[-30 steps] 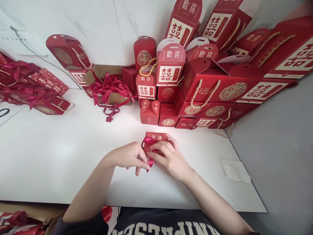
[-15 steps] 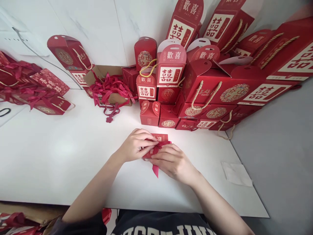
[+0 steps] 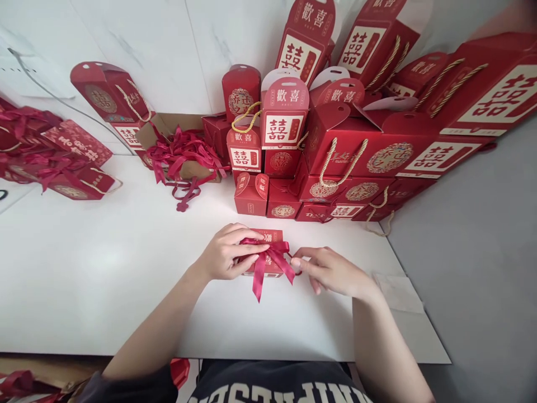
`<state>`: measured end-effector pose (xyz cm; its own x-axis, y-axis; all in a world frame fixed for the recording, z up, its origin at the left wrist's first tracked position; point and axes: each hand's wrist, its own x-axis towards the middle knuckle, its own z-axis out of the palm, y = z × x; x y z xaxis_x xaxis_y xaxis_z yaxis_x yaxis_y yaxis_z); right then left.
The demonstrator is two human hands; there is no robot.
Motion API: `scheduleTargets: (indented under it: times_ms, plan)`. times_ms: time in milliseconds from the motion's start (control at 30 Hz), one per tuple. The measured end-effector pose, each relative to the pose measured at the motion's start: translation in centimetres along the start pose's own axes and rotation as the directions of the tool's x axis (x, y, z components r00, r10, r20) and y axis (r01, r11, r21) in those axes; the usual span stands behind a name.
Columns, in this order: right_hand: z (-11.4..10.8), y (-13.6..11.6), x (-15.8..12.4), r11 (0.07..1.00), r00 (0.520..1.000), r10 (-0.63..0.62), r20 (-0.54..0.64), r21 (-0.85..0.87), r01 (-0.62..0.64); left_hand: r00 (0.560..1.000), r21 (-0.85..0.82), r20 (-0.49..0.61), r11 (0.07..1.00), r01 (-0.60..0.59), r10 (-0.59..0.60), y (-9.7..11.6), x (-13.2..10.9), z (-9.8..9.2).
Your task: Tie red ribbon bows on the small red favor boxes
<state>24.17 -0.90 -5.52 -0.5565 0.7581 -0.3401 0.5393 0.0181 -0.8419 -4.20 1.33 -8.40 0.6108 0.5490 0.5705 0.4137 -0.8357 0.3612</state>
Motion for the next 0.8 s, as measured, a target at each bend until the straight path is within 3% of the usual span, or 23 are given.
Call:
scheduleTargets:
  times_ms: [133,233,300,400,467,533,600,700,800]
  plan:
    - [1.4,0.0,1.2,0.968,0.968,0.032,0.249,0.234,-0.092,0.999,0.04,-0.031,0.999,-0.013,0.014,0.0,0.0,0.5]
    - [3.0,-0.6,1.2,0.888,0.954,-0.018,0.299,0.444,-0.123,0.998,0.111,-0.049,0.993,-0.04,0.046,0.0,0.0,0.7]
    - [4.5,-1.0,1.2,0.865,0.949,-0.016,0.316,0.48,-0.146,0.996,0.159,-0.058,0.985,-0.064,0.074,0.1,0.0,0.9]
    - [6.8,-1.5,1.4,0.939,0.973,0.03,0.229,0.326,-0.105,0.996,0.193,-0.057,0.98,-0.056,0.069,0.1,-0.1,1.2]
    - [7.5,-1.7,1.7,0.993,0.994,0.032,0.1,0.11,-0.043,0.998,0.188,-0.051,0.982,-0.027,0.037,0.2,-0.2,1.3]
    - [7.4,-1.8,1.8,0.99,1.0,-0.016,-0.01,-0.141,0.015,0.999,0.139,-0.047,0.99,0.007,0.0,0.2,-0.1,1.2]
    - [6.4,-1.7,1.6,0.938,0.994,-0.106,-0.004,-0.332,0.099,0.998,0.034,-0.03,0.997,0.063,-0.062,0.1,0.1,0.8]
    - [4.4,-0.7,1.1,0.87,0.98,-0.147,0.134,-0.453,0.192,0.969,-0.162,0.084,0.957,0.242,-0.231,-0.2,0.1,-0.2]
    - [2.9,0.5,1.3,0.832,0.998,0.008,0.067,-0.555,0.03,0.89,-0.293,0.298,0.854,0.43,-0.346,-0.6,-0.3,-1.2]
